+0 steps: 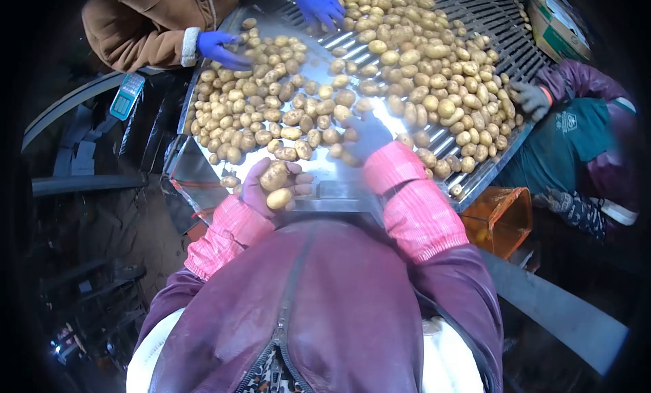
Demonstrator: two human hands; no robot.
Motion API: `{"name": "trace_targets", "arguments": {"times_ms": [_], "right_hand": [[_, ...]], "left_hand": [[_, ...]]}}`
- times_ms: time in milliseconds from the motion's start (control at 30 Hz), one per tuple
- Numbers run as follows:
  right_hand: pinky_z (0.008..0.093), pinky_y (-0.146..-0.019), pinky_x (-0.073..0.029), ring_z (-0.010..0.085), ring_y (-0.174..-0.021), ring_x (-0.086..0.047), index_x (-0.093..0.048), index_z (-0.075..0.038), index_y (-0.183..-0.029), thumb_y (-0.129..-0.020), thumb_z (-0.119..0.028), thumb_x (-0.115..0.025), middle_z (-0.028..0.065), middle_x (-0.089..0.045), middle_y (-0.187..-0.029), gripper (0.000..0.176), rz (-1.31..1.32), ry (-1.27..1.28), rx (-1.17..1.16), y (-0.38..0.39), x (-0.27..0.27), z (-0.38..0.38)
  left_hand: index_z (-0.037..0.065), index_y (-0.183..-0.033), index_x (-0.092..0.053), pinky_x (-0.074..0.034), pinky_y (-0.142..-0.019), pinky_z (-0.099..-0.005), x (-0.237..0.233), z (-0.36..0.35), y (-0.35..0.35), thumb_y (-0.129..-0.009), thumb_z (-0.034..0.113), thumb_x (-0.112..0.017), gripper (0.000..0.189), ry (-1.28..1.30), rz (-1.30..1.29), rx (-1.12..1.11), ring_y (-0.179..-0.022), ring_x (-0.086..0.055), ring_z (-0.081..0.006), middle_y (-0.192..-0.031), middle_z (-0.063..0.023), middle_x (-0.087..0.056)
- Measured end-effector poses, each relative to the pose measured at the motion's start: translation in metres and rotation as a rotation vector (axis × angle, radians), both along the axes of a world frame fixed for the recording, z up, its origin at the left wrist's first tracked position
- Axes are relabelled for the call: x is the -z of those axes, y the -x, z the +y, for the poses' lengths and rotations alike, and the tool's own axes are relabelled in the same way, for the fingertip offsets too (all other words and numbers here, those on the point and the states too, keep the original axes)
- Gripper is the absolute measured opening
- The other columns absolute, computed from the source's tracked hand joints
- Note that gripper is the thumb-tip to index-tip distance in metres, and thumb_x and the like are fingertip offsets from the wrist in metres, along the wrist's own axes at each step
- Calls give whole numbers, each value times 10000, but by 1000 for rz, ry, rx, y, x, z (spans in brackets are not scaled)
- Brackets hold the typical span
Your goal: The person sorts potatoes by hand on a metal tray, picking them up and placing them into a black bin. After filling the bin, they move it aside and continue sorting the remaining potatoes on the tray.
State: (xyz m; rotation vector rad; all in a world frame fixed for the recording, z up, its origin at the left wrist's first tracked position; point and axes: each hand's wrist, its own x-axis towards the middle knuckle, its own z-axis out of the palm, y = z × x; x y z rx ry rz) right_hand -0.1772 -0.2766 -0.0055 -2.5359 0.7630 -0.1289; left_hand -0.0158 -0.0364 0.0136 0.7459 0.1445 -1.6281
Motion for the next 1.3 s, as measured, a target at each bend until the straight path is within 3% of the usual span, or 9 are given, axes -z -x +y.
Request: {"name": "trace_targets", "arguments": {"times_ms": [200,233,267,367,633,867,1033,1167,1300], "right_hand": [[387,-825,-519,299,-1019,-612,-622,-162,-1246,-793,-324,-735,123,-583,-1091,494,-347,-487,-167,0,-60,41],[395,-820,-520,304,-1015,-614,-621,-161,-1249,-800,-317,-727,124,-586,-1090,487,-330,-510,-87,8,-54,31],[417,-822,-519,323,-1016,-612,-617,-162,-1254,-803,-309,-722,126,-594,-1091,486,-283,-282,-99,23,-46,15],[464,-831,-502,358,-970,-603,-614,-169,-1191,-796,-235,-693,125,-600,-1057,408,19,107,-203,60,-39,1],[457,-815,-476,346,-899,-582,-593,-153,-1021,-737,-130,-683,124,-573,-968,299,104,250,-287,48,-4,2],[398,-792,-491,318,-894,-581,-644,-108,-978,-738,-150,-746,113,-580,-942,264,-290,-441,-14,6,-46,32],[298,-773,-498,198,-948,-601,-654,-82,-1105,-802,-117,-710,67,-609,-1043,310,-322,-339,-693,-47,-104,93],[378,-845,-514,296,-966,-634,-681,-87,-1090,-800,-113,-690,95,-657,-1029,291,-223,-585,-327,-72,-98,93],[440,-869,-496,336,-1043,-612,-663,-106,-1109,-794,-104,-639,109,-653,-1111,316,-577,154,-811,-130,-27,90]], "left_hand": [[56,-1473,-371,-552,-668,-560,5,8,-7,-923,617,-402,787,218,374,-131,-1163,-540,-536,-1437,-298,-432],[113,-1468,-392,-548,-583,-478,1,9,-6,-889,648,-446,790,242,349,-125,-1142,-557,-483,-1419,-301,-434],[170,-1463,-413,-545,-498,-395,-3,9,-4,-855,679,-491,796,264,325,-119,-1122,-574,-431,-1401,-304,-436],[81,-1472,-360,-562,-532,-443,13,22,-2,-871,640,-463,828,324,346,-111,-1159,-559,-508,-1399,-335,-442],[9,-1386,-456,-581,-565,-456,-20,36,17,-930,424,-506,619,84,259,-128,-1124,-587,-484,-1309,-279,-537],[35,-1480,-356,-588,-600,-410,-19,45,15,-945,350,-514,641,286,196,-10,-1141,-593,-439,-1332,-250,-531],[78,-1485,-359,-562,-810,-527,-39,52,18,-949,345,-552,629,356,333,-84,-1133,-597,-425,-1330,-222,-539],[33,-1430,-430,-517,-928,-573,-40,75,11,-960,311,-580,566,284,410,-79,-1107,-619,-397,-1246,-193,-598],[17,-1397,-470,-520,-939,-570,-41,93,16,-983,285,-550,499,142,328,-273,-1104,-620,-400,-1214,-212,-609]]}}
